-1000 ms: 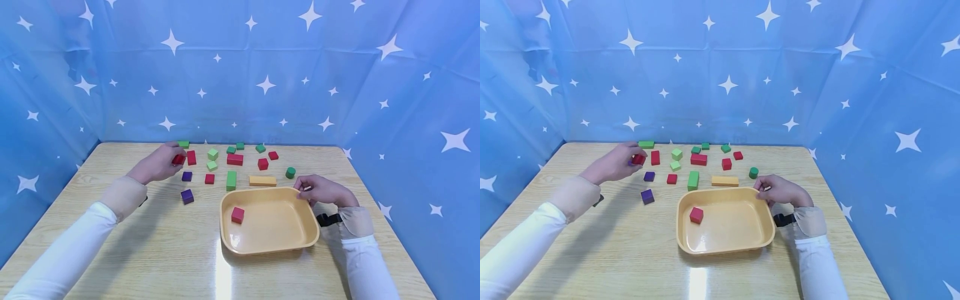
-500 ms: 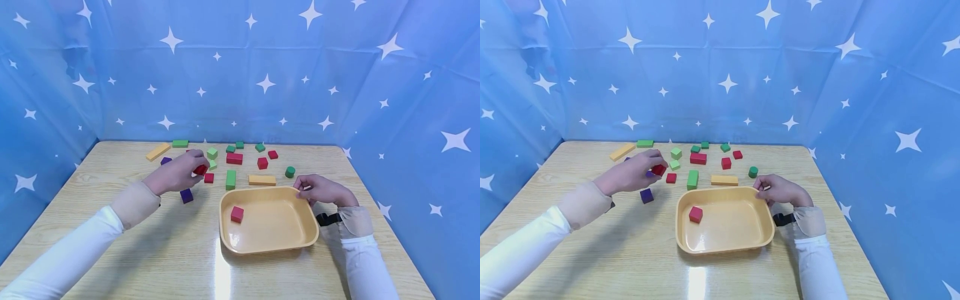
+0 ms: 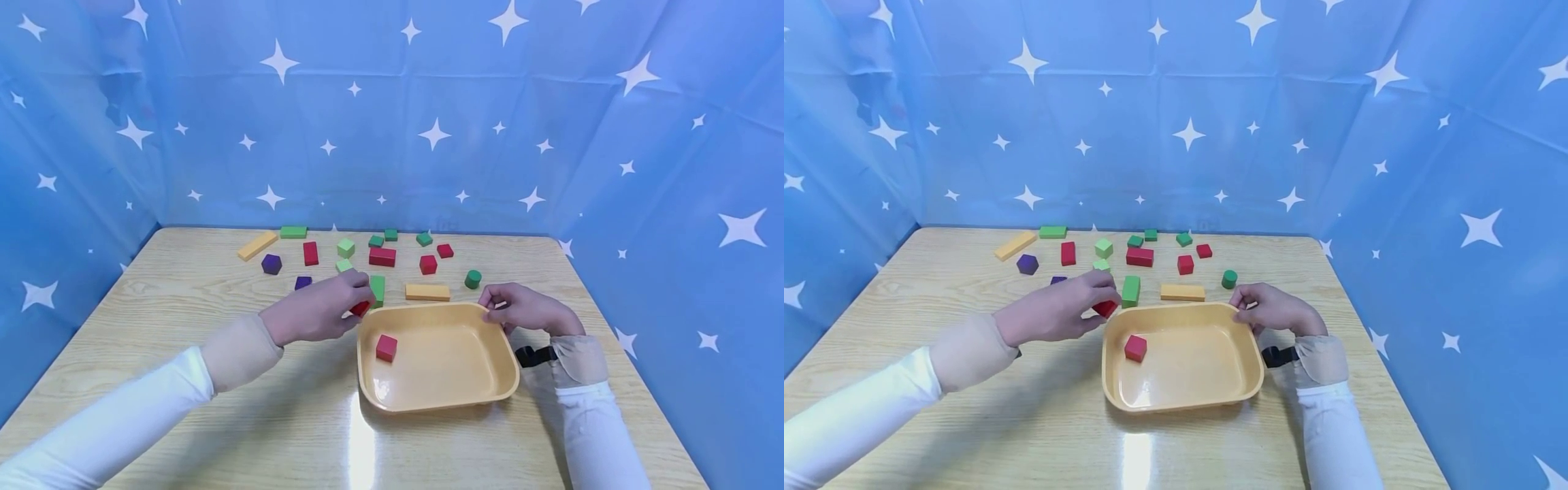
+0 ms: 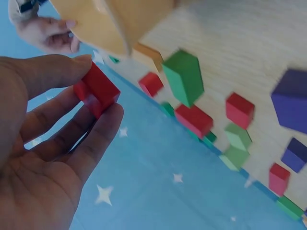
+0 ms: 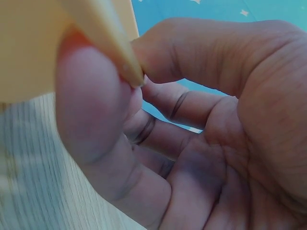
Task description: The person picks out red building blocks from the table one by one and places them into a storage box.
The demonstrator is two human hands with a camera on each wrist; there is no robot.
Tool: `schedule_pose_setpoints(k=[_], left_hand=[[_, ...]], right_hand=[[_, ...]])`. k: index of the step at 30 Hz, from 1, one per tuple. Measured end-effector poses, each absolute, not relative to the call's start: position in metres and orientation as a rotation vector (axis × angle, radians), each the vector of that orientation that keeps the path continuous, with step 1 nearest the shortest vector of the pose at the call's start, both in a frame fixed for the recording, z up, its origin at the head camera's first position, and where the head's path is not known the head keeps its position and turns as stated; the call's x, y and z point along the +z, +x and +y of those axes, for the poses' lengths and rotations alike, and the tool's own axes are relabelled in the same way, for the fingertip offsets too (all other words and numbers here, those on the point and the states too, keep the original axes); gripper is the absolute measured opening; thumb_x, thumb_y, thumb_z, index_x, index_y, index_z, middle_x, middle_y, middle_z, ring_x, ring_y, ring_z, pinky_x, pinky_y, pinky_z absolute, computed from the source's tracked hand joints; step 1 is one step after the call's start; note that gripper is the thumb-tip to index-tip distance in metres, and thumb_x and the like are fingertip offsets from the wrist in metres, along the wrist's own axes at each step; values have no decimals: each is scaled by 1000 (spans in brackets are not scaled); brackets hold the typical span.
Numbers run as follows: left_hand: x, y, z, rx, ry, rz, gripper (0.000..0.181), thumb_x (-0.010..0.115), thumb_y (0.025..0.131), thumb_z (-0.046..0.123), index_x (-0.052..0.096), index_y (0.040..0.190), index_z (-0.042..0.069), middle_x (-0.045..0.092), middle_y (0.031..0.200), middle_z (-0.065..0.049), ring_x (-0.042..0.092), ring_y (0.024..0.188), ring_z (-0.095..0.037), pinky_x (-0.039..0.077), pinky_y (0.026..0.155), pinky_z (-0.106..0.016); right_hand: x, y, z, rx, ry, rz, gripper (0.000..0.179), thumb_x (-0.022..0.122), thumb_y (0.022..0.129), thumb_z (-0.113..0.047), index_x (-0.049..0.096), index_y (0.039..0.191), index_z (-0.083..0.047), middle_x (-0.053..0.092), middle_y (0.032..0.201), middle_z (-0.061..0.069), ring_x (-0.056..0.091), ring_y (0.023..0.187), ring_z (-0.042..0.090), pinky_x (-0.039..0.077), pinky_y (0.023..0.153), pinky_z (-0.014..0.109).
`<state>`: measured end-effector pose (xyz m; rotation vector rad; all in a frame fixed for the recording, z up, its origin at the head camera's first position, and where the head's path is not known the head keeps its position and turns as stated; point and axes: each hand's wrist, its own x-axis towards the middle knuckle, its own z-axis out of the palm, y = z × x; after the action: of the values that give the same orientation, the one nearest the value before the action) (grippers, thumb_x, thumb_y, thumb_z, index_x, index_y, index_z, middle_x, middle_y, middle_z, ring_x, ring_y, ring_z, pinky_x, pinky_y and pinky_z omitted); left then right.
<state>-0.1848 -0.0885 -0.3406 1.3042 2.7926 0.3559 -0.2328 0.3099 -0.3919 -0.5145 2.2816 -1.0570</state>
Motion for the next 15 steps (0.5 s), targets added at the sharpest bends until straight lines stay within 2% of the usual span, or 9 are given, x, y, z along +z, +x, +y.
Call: schedule_pose_setpoints(k=[9, 15], left_hand=[[-339, -165, -65, 309, 1378, 2666, 30, 82, 87, 12, 73, 116, 13, 63, 109, -2, 56, 94, -11, 55, 76, -16], [-343, -154, -49, 215, 1487, 2580, 29, 79, 89, 13, 73, 117, 15, 63, 109, -1, 56, 93, -10, 53, 78, -14]], right_hand=[[-392, -232, 310, -1050, -522, 2293, 17, 64, 99, -9, 59, 110, 3, 66, 98, 16, 65, 72, 16, 61, 63, 38], [-393, -231, 310, -1041, -500, 2306, 15, 64, 98, -10, 60, 109, 1, 66, 99, 14, 64, 72, 17, 62, 63, 41]])
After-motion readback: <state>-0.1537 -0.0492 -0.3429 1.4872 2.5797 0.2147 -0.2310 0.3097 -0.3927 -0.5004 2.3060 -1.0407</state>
